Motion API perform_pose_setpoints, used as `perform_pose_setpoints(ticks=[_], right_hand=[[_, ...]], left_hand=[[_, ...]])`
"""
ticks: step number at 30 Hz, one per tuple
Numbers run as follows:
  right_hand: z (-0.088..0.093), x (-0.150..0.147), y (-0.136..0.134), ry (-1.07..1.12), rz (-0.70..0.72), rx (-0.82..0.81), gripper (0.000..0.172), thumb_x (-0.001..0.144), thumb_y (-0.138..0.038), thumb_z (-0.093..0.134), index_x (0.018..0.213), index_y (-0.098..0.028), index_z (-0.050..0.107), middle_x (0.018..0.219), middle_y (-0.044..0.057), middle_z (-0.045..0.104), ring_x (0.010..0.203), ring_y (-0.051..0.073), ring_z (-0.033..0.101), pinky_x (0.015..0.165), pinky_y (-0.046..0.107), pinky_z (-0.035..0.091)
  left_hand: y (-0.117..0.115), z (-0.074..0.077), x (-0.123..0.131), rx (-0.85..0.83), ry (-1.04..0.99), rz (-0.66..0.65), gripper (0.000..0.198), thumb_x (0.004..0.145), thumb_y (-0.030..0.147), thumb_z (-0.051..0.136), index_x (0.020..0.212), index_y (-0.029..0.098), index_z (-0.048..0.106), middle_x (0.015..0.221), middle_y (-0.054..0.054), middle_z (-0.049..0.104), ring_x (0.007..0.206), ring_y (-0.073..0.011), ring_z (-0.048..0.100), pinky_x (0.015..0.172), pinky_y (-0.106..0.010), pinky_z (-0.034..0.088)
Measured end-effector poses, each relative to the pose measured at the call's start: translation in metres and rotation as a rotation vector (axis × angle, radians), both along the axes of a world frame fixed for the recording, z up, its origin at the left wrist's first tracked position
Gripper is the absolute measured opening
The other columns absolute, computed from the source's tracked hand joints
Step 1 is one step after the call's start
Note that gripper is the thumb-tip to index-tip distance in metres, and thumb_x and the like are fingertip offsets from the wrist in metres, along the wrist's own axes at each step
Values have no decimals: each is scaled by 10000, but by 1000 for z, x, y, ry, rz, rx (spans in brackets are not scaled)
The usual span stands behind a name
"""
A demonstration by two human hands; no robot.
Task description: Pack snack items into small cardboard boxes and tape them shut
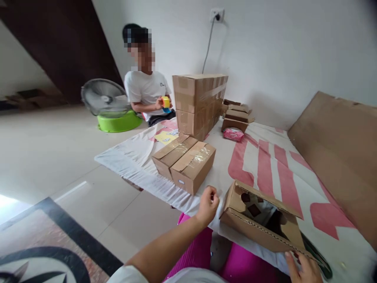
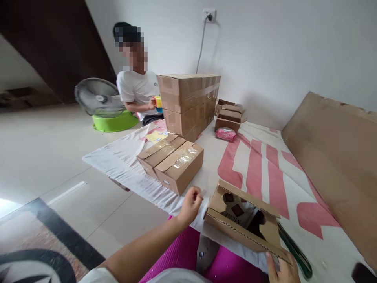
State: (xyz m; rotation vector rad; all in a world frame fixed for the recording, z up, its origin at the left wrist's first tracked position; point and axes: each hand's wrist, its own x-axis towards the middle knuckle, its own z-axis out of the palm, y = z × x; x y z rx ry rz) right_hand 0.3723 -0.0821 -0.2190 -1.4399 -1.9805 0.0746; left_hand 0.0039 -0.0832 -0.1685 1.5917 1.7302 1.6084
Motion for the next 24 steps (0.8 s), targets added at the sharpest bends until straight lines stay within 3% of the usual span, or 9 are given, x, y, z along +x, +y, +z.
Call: perform_pose_setpoints(ticks=[2,3,5,8,11,14,17,20,24], right_hand=[[7,-10,-17,158,-92,-77,417,817,-625,523,754,-234,655,740,117,700,716,292,666,673,415,542],[10,-18,-27,246,-102,-162,440,816,-646,509,766,-232,649,754,108,702,719,278,665,652,392,537],[16,-44,-47,414,-1,-470,489,841,-668,444,733,-225,620,676,66,659,641,218,630,587,331,507],[19,-92,-69,694,160,-964,654,793,-794,346,699,-188,576,550,15,568,434,110,472,431,241,358],[19,-130,-79,803,282,-1178,705,759,-833,305,709,-175,553,555,5,563,406,72,422,396,199,272],[22,-140,-81,814,219,-1140,575,700,-757,517,692,-182,541,532,-24,531,409,78,424,399,203,297],[28,-114,-70,807,90,-973,465,657,-638,639,664,-180,555,511,-40,493,432,92,432,436,229,344],[34,-47,-52,798,-173,-670,414,702,-600,589,714,-186,572,587,-18,534,548,124,480,542,262,404],[39,73,-37,778,-628,-288,437,664,-609,573,802,-195,554,748,43,617,722,184,534,610,290,423]], left_hand=[[-24,-2,-2,81,67,-58,147,784,82,409,725,209,454,690,6,471,639,-137,459,591,-254,377],[-36,-4,-2,186,224,-167,136,791,86,442,738,207,473,686,4,480,641,-141,462,581,-255,371],[-57,-10,-1,345,510,-397,147,797,65,475,813,200,531,674,-1,507,620,-145,454,548,-258,349],[-70,-18,11,446,706,-630,167,847,81,457,928,167,574,656,-10,538,589,-151,466,531,-276,376],[-69,-18,34,502,758,-741,165,902,116,427,938,153,583,642,-12,550,568,-150,490,523,-280,419],[-65,-16,52,525,760,-784,170,902,100,433,948,159,586,633,-6,559,565,-148,520,523,-272,453],[-62,-15,54,513,709,-760,169,895,90,434,943,169,575,664,-18,596,605,-157,571,567,-275,505],[-61,-17,45,452,630,-716,174,897,94,427,971,176,561,721,-43,640,673,-172,626,610,-270,543],[-61,-28,30,370,574,-705,201,883,86,438,997,201,556,741,-37,662,665,-160,650,600,-238,559]])
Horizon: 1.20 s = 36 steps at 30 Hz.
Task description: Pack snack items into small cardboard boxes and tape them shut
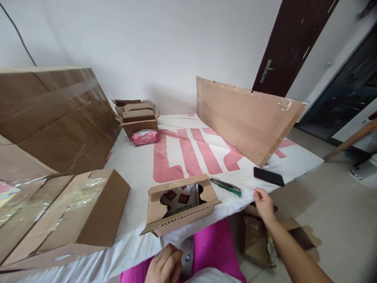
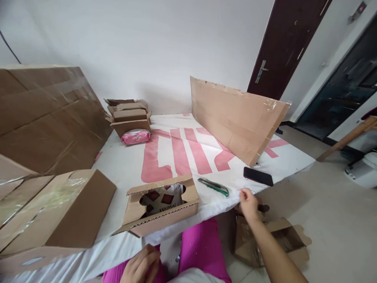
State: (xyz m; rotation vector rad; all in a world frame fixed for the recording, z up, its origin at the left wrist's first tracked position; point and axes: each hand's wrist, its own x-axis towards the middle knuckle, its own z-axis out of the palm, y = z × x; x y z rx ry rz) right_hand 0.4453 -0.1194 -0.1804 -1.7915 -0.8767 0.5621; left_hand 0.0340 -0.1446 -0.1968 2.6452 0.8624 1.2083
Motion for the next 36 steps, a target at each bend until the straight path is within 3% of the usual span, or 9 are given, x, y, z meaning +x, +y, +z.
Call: perform_pose_setpoints(ticks=[4,11,17,20,22,27,31,33,36], right_hand=[[-14,77,-5,-37,-259,-26,457,640,-643,584,692,-190,544,541,-11,546,484,127,456,462,267,355],[-52,89,-5,-44,-287,-202,362,818,-500,600,680,-167,573,499,-77,513,405,66,442,460,222,394],[-37,98,-5,-221,-337,-219,388,588,-517,646,737,-160,618,646,97,648,683,290,634,654,434,502],[-21,91,-2,-372,-365,-143,518,598,-518,590,929,-121,624,948,210,654,1033,402,559,881,559,431],[-9,75,4,-460,-315,-38,540,661,-528,538,1014,-126,613,1053,206,629,1075,376,538,932,541,415],[48,-17,22,-487,121,271,331,821,-508,528,926,-212,633,894,72,682,817,216,631,803,358,510],[114,-110,34,-485,768,418,211,934,-333,458,1000,-225,626,981,63,690,911,175,641,799,282,515],[138,-145,42,-542,1047,392,252,959,-277,399,1070,-221,618,1073,73,681,983,170,629,860,295,502],[153,-175,54,-721,1309,190,290,929,-212,433,1163,-221,604,1151,68,671,1054,184,618,913,324,474]], left_hand=[[1,-16,-6,13,-22,24,186,899,118,436,993,202,573,778,-47,679,727,-168,681,626,-227,569],[6,-15,-1,-45,-13,-35,191,900,106,433,1003,201,562,777,-39,667,718,-159,671,635,-225,557],[-1,14,0,-43,9,-2,233,869,49,454,1026,182,562,809,-52,647,749,-158,645,656,-236,545],[1,38,-10,66,-121,53,289,809,8,509,1040,171,568,835,-50,612,770,-161,616,671,-259,532],[7,57,-19,140,-282,151,322,782,-3,532,1046,179,562,877,-49,590,811,-167,603,695,-281,520],[40,118,-25,-78,-406,371,170,887,112,485,997,201,580,892,-36,640,835,-157,633,730,-271,505],[68,165,-7,-410,93,115,249,903,160,438,1052,219,628,964,-30,713,896,-155,662,867,-300,503],[76,178,-1,-419,347,-19,330,849,186,505,1147,260,627,1140,-33,689,1124,-211,602,1104,-464,330],[82,176,1,-368,614,19,473,698,421,701,1156,314,651,1432,-48,499,1402,-384,296,1120,-678,-12]])
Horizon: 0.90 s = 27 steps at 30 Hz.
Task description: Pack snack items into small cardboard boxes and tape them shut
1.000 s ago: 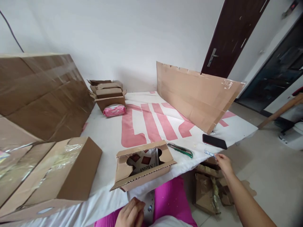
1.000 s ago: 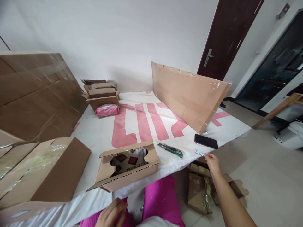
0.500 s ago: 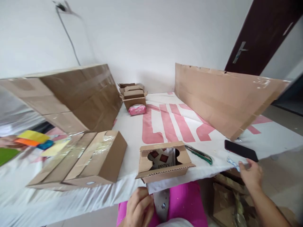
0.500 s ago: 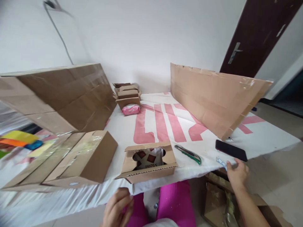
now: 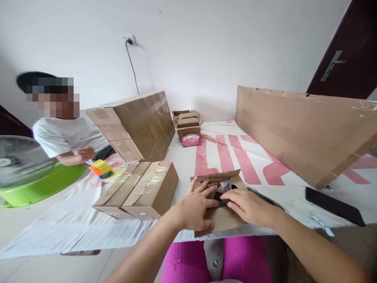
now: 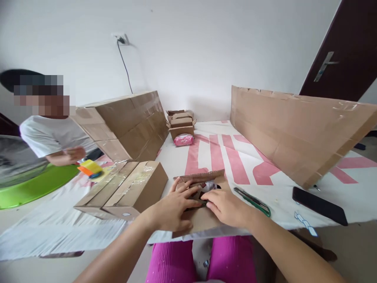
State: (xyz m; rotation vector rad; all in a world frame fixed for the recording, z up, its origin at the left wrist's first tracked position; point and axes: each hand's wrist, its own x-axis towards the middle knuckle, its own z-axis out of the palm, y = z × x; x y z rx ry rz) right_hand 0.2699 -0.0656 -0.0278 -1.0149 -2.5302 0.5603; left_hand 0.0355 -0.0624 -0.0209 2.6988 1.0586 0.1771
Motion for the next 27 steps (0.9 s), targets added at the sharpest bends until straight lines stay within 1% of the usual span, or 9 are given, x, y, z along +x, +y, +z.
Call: perform_pose_setpoints(ticks=[2,5,10,13,16,18,20,23,27], right_hand=[[-1,-9,4,-206,9,-8,259,893,-216,499,1118,-213,629,1078,68,694,1009,212,633,893,359,469],[-7,-12,2,-370,-61,152,169,885,-274,547,993,-211,660,945,63,702,946,240,627,885,425,441],[-18,8,5,-395,-370,438,456,866,-436,586,1261,-209,587,1199,140,644,1103,326,560,904,499,412],[-30,33,22,-381,-459,299,662,842,-543,570,1393,-191,469,1352,181,552,1170,360,547,926,522,422],[-45,52,35,-236,-337,11,742,861,-608,490,1474,-221,332,1425,148,493,1214,297,554,926,433,476],[-53,58,38,-161,-289,-52,736,875,-606,466,1494,-254,277,1430,125,493,1208,267,564,910,396,494],[-57,56,37,-169,-364,34,732,847,-620,499,1468,-264,343,1356,137,560,1162,309,581,888,455,492],[-54,43,35,-203,-509,337,633,815,-604,557,1328,-232,542,1220,173,609,1146,383,533,888,557,448],[-40,21,38,-152,-470,611,349,884,-370,551,1173,-196,640,1215,170,570,1196,359,454,981,536,384]], left_hand=[[0,-10,-1,52,108,74,562,597,598,735,1063,286,696,1520,-72,376,1437,-456,124,1082,-722,-57],[-4,-23,-5,125,123,183,720,538,712,728,1070,230,672,1543,-128,318,1440,-466,76,1107,-701,62],[-18,-33,-19,228,-46,401,883,497,693,780,1183,183,559,1533,-211,299,1356,-422,367,1048,-564,387],[-23,-51,-32,273,-182,500,921,546,703,748,1252,170,490,1520,-230,313,1320,-398,434,1009,-534,447],[-26,-76,-38,298,-315,585,1053,558,645,782,1390,178,338,1517,-230,316,1351,-389,398,1020,-537,447],[-29,-90,-38,270,-400,639,1100,587,577,803,1453,208,236,1517,-215,322,1361,-374,390,1023,-531,451],[-31,-100,-36,205,-475,663,989,652,515,788,1451,260,264,1535,-187,294,1360,-356,399,1006,-512,472],[-34,-109,-33,113,-570,657,739,725,426,758,1372,300,423,1576,-155,195,1357,-342,410,1004,-482,478],[-37,-116,-28,31,-681,686,642,756,353,741,1339,315,474,1608,-127,36,1380,-333,374,1007,-455,473]])
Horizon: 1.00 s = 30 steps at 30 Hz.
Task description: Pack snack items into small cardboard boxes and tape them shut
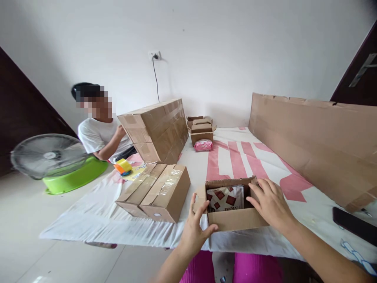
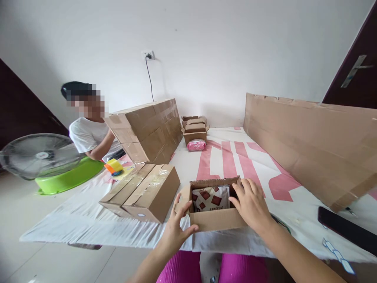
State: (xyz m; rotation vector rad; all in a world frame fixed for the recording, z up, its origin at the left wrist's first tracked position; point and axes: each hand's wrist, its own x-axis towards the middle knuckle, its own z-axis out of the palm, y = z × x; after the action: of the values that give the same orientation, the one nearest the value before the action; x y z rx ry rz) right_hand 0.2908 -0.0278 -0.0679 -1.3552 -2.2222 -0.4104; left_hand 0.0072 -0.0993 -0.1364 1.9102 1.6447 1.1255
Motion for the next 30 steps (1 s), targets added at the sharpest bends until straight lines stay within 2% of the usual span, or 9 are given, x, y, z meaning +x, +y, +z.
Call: perform_pose_setpoints(ticks=[3,5,9,13,17,20,25,27,30], right_hand=[[7,-17,4,-6,35,25,262,898,-183,488,1091,-197,664,1189,149,585,1175,327,470,1003,512,368],[9,-29,7,-27,133,-89,256,894,-138,474,1047,-208,667,1097,113,628,1081,278,531,966,461,410],[7,-46,19,-53,219,-396,329,834,-185,594,1162,-203,613,1143,87,634,1046,257,564,915,423,446],[6,-52,33,-53,178,-491,497,722,-293,732,1192,-197,603,1187,108,611,1114,308,531,935,479,414],[2,-52,34,-32,168,-496,157,678,-248,767,813,-213,694,950,72,653,1018,305,568,866,466,434],[0,-45,27,27,182,-464,50,762,-196,682,733,-234,665,944,38,647,982,247,584,840,406,457],[22,-10,-1,587,267,-51,111,889,-266,538,810,-249,613,1040,52,626,958,210,604,813,367,506],[37,7,-16,788,237,99,70,880,-310,563,859,-254,599,1044,67,622,977,226,600,788,367,522],[49,31,-36,976,116,170,119,860,-376,575,901,-264,586,1062,79,617,981,249,599,668,341,542]], left_hand=[[-3,0,5,-20,-48,25,577,766,328,729,1302,314,516,1611,-104,-20,1391,-332,354,1007,-447,469],[-5,3,9,-21,-45,47,494,772,302,718,1244,301,571,1609,-95,36,1394,-329,349,1035,-454,441],[-6,9,15,-42,1,74,354,799,260,670,1151,280,640,1449,-108,416,1309,-298,468,1006,-437,463],[-6,7,18,-100,45,49,325,824,239,616,1147,275,632,1106,-76,658,1050,-244,638,894,-381,519],[-7,-1,21,-110,97,36,304,849,216,550,1148,251,593,1051,-70,668,912,-215,674,800,-324,530],[-5,0,19,-133,216,76,259,863,206,512,1114,233,572,985,-72,660,823,-216,676,726,-314,516],[25,34,15,-129,346,118,187,861,153,502,1031,224,534,939,-50,654,863,-209,658,752,-292,477],[51,55,17,-132,390,158,172,881,164,480,1037,222,522,976,-60,651,894,-213,654,769,-296,470],[103,86,20,-161,417,227,183,903,198,450,1073,221,513,1037,-82,645,913,-229,655,778,-317,472]])
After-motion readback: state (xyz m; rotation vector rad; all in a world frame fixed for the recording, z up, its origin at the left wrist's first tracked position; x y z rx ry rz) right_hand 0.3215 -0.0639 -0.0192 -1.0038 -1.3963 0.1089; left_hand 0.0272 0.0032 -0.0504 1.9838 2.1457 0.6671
